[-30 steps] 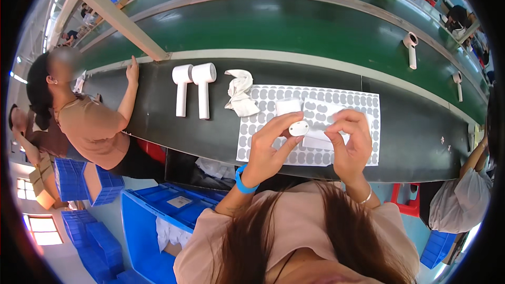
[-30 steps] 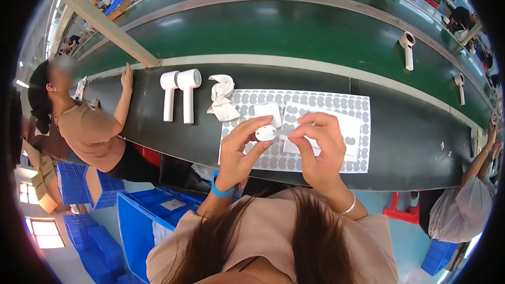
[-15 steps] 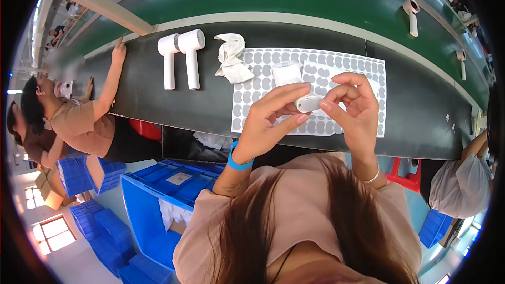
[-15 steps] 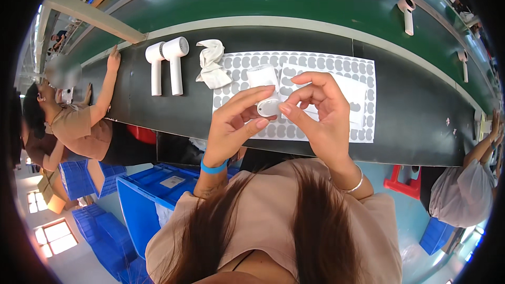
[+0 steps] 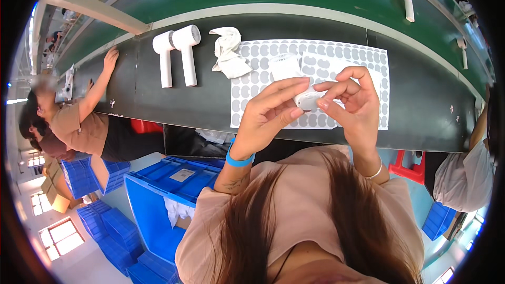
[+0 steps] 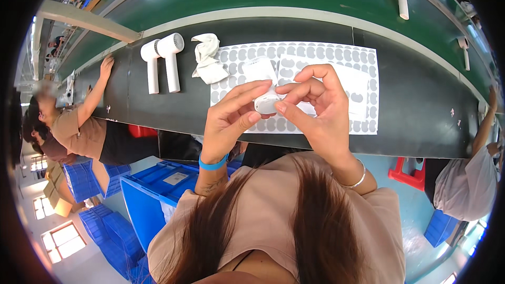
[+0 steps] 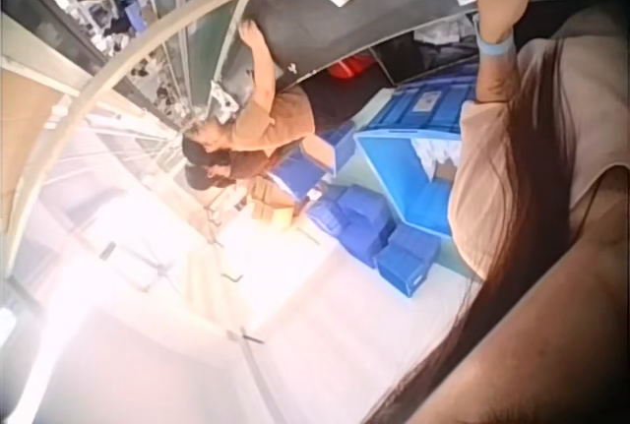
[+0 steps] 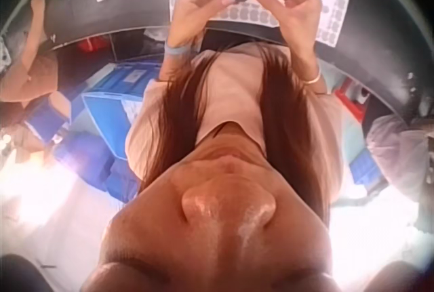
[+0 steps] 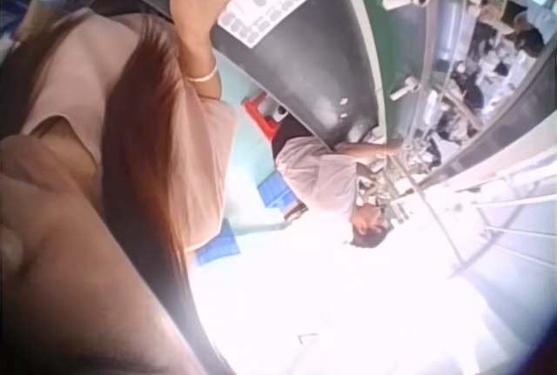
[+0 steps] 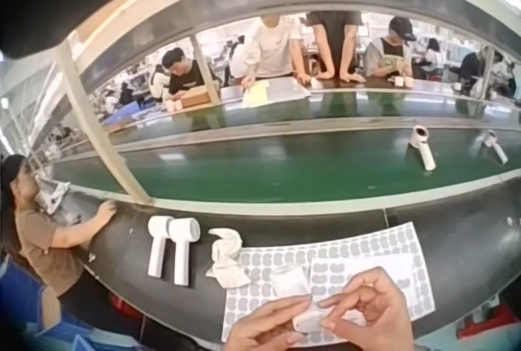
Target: The person takes handheld fans from a conveyor belt, peels adhesive pads from a sheet, attaches them to the bottom of each fan by hand, and places the fans back onto the conveyor belt.
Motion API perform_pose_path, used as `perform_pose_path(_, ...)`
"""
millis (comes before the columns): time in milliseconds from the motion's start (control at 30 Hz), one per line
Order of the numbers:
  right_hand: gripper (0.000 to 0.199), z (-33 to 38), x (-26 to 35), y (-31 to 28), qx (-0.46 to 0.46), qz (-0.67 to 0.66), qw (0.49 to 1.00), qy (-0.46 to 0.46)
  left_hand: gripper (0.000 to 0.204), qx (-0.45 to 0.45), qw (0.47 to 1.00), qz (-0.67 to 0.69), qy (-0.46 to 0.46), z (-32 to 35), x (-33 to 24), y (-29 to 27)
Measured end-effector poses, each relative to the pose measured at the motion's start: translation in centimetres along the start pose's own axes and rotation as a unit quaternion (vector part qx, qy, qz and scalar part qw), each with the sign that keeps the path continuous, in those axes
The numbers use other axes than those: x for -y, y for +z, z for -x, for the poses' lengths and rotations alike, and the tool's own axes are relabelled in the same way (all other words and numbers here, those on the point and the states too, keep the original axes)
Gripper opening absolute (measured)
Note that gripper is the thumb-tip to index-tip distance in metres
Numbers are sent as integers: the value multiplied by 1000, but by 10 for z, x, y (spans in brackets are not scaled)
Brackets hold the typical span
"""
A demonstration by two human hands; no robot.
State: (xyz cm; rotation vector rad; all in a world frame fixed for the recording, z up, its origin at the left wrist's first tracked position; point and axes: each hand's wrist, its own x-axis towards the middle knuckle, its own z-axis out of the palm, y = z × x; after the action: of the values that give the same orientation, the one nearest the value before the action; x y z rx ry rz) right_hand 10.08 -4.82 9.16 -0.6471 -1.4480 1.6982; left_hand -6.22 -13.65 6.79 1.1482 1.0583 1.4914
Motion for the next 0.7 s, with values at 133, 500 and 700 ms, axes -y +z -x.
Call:
perform_pose_path(133,43,0,0,0,2,14,1000,-1,37,-2,1000,5,2,0,0,1)
perform_pose_path(500,44,1,3,2,-4,17,1000,8,36,-5,1000,12,1,-1,-2,1)
perform_pose_path(700,43,1,5,2,-5,23,1000,10,36,-1,1000,12,8,-1,-2,2)
